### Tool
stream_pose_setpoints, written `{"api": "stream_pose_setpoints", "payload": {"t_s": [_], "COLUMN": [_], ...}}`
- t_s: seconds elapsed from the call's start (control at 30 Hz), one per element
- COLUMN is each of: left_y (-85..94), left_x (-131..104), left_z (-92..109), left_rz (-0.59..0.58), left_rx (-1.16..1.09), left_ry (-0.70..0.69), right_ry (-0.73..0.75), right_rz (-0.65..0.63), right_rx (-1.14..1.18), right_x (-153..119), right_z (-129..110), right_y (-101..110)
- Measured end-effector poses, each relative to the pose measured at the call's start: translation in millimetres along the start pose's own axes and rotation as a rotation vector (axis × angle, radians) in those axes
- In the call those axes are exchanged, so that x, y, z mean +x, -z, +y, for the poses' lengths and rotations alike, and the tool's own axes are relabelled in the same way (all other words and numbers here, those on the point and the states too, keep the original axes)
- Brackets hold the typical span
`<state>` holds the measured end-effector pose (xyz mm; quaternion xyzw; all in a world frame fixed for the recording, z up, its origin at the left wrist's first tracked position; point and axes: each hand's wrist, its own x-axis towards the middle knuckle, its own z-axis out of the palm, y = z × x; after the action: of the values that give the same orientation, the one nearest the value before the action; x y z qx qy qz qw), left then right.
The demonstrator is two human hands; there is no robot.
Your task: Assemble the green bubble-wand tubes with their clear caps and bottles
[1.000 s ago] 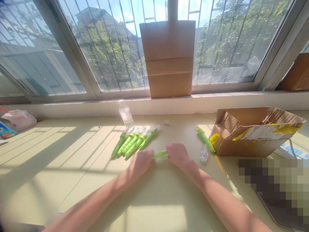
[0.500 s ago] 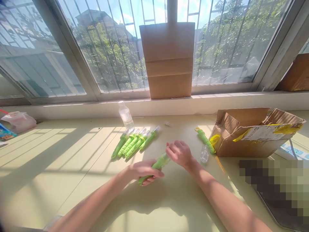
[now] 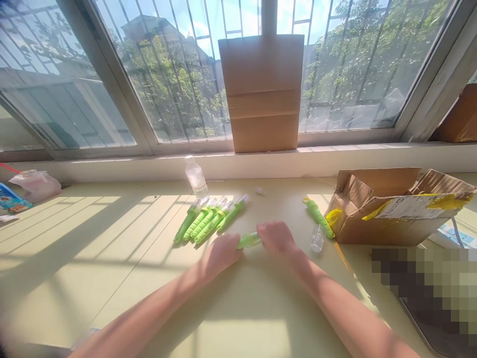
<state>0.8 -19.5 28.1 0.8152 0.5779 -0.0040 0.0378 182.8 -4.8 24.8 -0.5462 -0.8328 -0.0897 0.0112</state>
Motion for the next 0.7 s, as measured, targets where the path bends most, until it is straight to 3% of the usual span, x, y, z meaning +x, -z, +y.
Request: {"api": "stream_pose_setpoints", "payload": {"t_s": [0.33, 0.7], "left_y": [-0.9, -5.9], "left_x": [4, 7], "left_z": [2, 1], "left_rz": [-0.006, 0.025], "left_rx": [0.121, 0.112], "left_ry": [-0.017, -0.027], "right_ry": [-0.036, -0.031], "right_rz": [-0.054, 0.061], "right_rx": [0.049, 0.013], "right_x": [1, 0], "right_z": [3, 3], "right_y": [-7, -17]}}
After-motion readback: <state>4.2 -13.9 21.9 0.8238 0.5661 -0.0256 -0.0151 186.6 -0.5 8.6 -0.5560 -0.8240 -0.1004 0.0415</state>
